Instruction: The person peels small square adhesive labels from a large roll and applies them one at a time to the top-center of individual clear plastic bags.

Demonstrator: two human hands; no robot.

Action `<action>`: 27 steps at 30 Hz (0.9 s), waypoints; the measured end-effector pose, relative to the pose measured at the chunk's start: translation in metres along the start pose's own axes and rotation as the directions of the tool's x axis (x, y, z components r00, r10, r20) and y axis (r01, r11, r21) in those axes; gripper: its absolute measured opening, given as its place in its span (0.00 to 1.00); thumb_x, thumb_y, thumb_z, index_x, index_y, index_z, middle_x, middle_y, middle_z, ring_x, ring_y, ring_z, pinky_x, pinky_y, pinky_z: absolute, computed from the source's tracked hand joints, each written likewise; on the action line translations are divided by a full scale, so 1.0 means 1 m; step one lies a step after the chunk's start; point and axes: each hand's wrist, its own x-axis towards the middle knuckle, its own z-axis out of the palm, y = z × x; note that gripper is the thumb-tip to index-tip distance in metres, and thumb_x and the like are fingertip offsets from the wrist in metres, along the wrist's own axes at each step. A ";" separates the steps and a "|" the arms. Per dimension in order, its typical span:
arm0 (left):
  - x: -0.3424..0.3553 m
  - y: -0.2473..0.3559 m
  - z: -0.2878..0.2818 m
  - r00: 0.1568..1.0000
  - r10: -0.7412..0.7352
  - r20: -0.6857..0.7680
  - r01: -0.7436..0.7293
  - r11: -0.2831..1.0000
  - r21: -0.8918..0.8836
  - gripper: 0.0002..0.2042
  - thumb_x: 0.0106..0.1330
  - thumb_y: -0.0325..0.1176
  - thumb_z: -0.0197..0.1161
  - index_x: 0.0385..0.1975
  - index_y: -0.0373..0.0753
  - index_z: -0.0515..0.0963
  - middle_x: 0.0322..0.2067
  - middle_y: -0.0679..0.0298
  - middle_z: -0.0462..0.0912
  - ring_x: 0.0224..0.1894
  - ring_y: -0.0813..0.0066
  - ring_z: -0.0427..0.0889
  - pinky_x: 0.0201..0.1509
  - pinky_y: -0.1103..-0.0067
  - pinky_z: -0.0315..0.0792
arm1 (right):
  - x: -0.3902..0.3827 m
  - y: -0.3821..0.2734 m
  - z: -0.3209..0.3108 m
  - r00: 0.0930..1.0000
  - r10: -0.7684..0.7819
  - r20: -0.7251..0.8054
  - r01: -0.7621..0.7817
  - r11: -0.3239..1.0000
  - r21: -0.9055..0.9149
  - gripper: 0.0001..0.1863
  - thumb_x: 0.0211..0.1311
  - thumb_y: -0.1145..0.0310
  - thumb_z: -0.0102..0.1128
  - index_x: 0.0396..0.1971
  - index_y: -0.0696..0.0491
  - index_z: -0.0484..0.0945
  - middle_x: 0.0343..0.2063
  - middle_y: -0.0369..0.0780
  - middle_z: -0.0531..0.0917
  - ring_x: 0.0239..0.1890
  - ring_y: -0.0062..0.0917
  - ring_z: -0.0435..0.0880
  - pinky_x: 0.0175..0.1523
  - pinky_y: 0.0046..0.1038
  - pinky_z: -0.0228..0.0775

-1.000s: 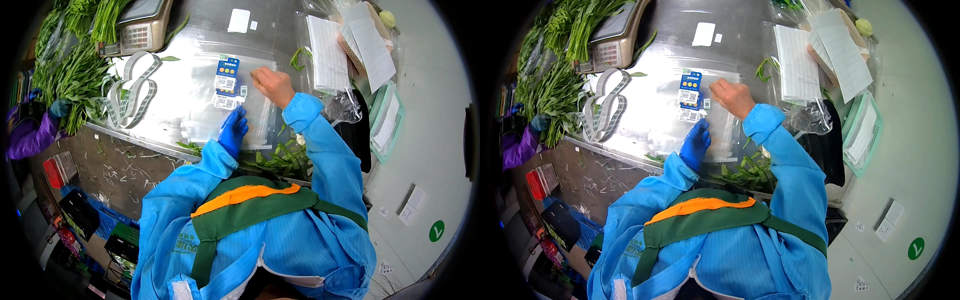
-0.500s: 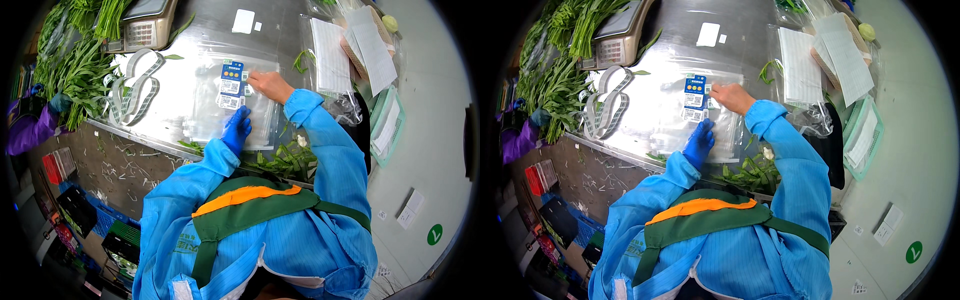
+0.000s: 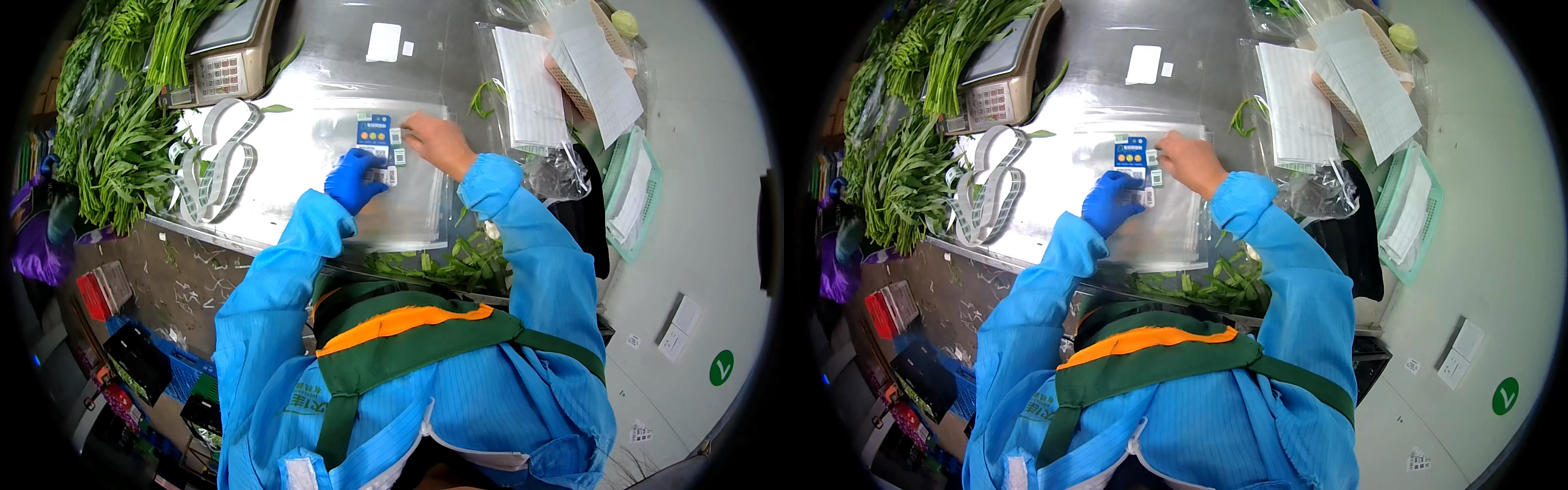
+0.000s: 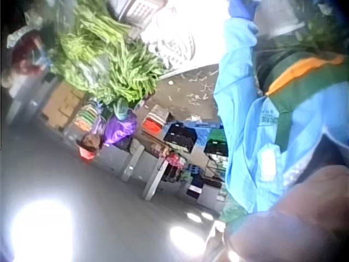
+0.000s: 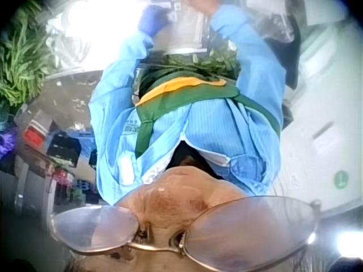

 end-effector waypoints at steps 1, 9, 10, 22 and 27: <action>0.002 -0.004 0.001 0.998 0.050 0.047 -0.052 0.998 0.044 0.14 0.54 0.34 0.70 0.40 0.41 0.82 0.42 0.59 0.78 0.38 0.61 0.80 0.46 0.72 0.74 | 0.000 0.000 -0.005 1.000 -0.004 0.010 0.003 0.999 0.035 0.14 0.53 0.68 0.63 0.40 0.51 0.77 0.37 0.39 0.80 0.37 0.39 0.80 0.40 0.37 0.73; 0.014 -0.003 -0.022 0.997 -0.083 0.001 0.077 0.923 -0.378 0.07 0.61 0.32 0.65 0.36 0.38 0.82 0.34 0.59 0.80 0.35 0.69 0.80 0.41 0.76 0.74 | -0.042 -0.027 -0.077 0.977 -0.068 0.200 0.075 0.997 -0.031 0.17 0.51 0.72 0.64 0.44 0.48 0.78 0.49 0.39 0.77 0.35 0.37 0.82 0.35 0.35 0.75; 0.017 -0.007 -0.025 0.996 -0.083 0.009 0.080 0.914 -0.398 0.08 0.62 0.32 0.65 0.37 0.36 0.82 0.34 0.60 0.80 0.35 0.73 0.79 0.41 0.77 0.73 | -0.043 -0.030 -0.078 0.977 -0.073 0.199 0.089 0.993 -0.072 0.16 0.51 0.72 0.63 0.43 0.48 0.78 0.50 0.38 0.77 0.34 0.36 0.83 0.34 0.34 0.75; -0.056 0.095 0.003 0.740 -0.222 0.635 0.615 -0.160 -0.772 0.42 0.63 0.68 0.39 0.67 0.40 0.52 0.64 0.57 0.61 0.60 0.62 0.67 0.61 0.68 0.62 | -0.039 -0.033 -0.048 0.985 -0.164 -0.061 0.170 0.980 0.101 0.08 0.52 0.73 0.63 0.34 0.50 0.80 0.47 0.34 0.79 0.33 0.32 0.83 0.35 0.28 0.77; -0.007 0.038 0.059 0.827 -0.478 0.296 0.154 -0.315 -0.937 0.19 0.68 0.44 0.54 0.54 0.42 0.69 0.44 0.64 0.74 0.45 0.74 0.73 0.48 0.76 0.68 | -0.057 -0.039 -0.040 0.968 -0.235 0.089 0.226 0.969 0.100 0.10 0.51 0.71 0.64 0.36 0.50 0.79 0.47 0.35 0.79 0.34 0.32 0.83 0.35 0.29 0.77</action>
